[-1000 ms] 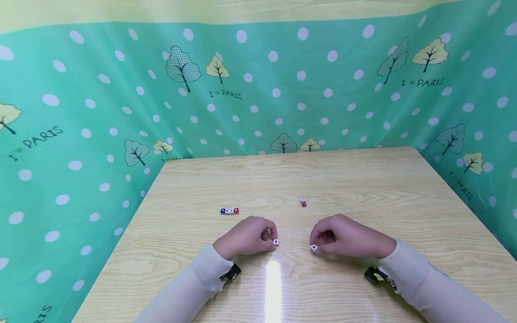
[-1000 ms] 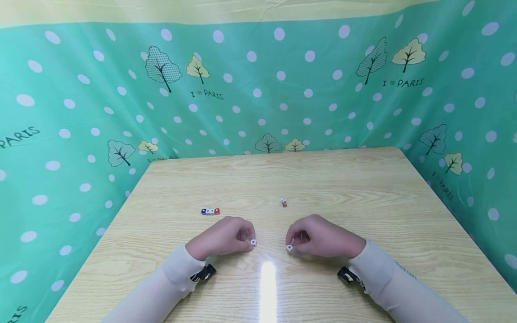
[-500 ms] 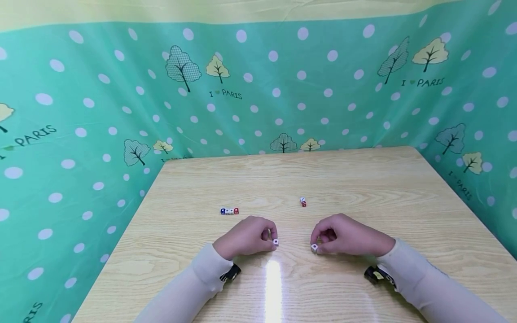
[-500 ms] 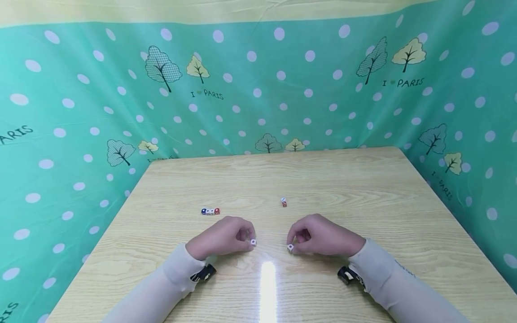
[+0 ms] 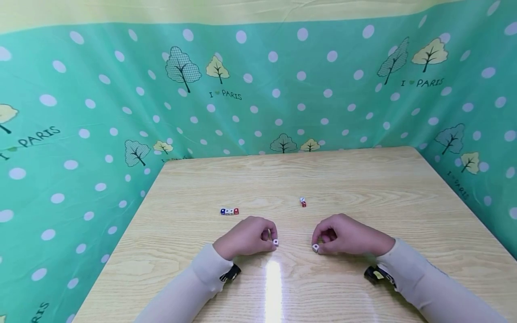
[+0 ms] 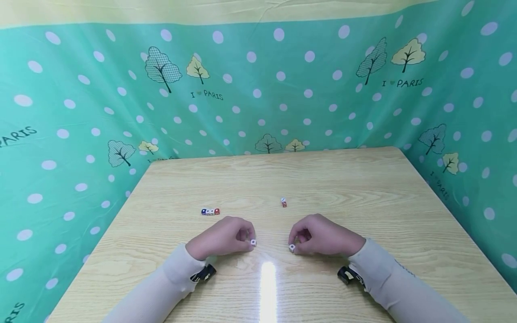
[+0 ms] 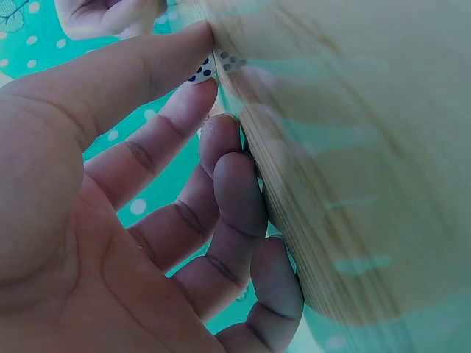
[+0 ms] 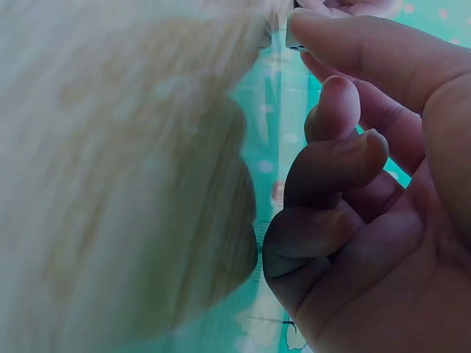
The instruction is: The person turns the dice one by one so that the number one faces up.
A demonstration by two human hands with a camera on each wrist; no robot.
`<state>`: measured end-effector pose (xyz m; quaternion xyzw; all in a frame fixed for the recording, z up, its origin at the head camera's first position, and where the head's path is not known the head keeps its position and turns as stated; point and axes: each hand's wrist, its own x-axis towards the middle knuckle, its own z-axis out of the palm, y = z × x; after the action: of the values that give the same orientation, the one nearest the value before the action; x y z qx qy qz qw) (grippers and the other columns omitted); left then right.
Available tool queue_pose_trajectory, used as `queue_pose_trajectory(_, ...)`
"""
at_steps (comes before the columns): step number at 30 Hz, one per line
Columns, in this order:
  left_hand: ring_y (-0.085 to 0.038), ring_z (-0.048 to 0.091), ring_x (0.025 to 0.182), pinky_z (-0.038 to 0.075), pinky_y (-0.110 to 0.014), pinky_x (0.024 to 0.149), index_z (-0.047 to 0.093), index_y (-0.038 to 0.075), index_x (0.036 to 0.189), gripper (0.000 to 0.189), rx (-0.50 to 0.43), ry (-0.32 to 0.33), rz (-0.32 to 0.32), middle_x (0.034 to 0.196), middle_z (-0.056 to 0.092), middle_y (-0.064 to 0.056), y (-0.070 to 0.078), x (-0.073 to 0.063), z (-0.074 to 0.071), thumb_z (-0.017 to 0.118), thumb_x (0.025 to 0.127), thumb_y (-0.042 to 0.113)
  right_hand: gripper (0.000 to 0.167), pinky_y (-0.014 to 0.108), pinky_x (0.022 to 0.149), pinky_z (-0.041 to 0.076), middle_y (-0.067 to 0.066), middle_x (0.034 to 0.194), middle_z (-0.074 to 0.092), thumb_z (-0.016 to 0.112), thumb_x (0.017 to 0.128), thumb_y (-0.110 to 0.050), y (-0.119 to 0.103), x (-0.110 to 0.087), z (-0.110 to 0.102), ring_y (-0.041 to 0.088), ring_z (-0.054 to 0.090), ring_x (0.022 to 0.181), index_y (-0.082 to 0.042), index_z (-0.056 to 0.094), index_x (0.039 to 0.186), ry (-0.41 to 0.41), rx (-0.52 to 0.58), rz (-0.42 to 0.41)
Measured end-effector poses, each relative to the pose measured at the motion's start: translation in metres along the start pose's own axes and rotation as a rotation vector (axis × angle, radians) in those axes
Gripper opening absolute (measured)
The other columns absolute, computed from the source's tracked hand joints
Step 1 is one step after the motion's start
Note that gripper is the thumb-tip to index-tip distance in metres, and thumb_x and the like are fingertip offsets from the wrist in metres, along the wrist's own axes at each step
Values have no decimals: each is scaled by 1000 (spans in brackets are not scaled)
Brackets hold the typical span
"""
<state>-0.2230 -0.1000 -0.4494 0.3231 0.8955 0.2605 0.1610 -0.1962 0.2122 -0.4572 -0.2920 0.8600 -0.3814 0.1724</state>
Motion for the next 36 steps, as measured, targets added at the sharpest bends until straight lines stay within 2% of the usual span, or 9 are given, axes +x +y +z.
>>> queue_pose_trajectory(20,-3,50,60,42,-22,62,70,26,88,14,13,-1,1,66,59,8,-1,0,2,83,87,25,12,21,60,46,-8,70,59,82,88,-18,-1,-1,4,4,52,64,-28,76,90,-2,-21,21)
queue_pose_trajectory(29,-4,50,60,42,-23,61,70,25,88,13,12,3,-6,67,59,7,-2,0,1,84,87,25,7,21,60,46,-7,70,57,80,88,-14,-3,0,5,4,51,64,-18,75,91,-4,-33,10)
queue_pose_trajectory(36,-4,49,59,41,-23,61,71,25,89,13,12,3,-7,66,59,7,-1,0,1,83,87,24,8,21,60,45,-8,69,57,80,88,-14,-5,0,6,3,50,63,-21,75,90,4,-54,17)
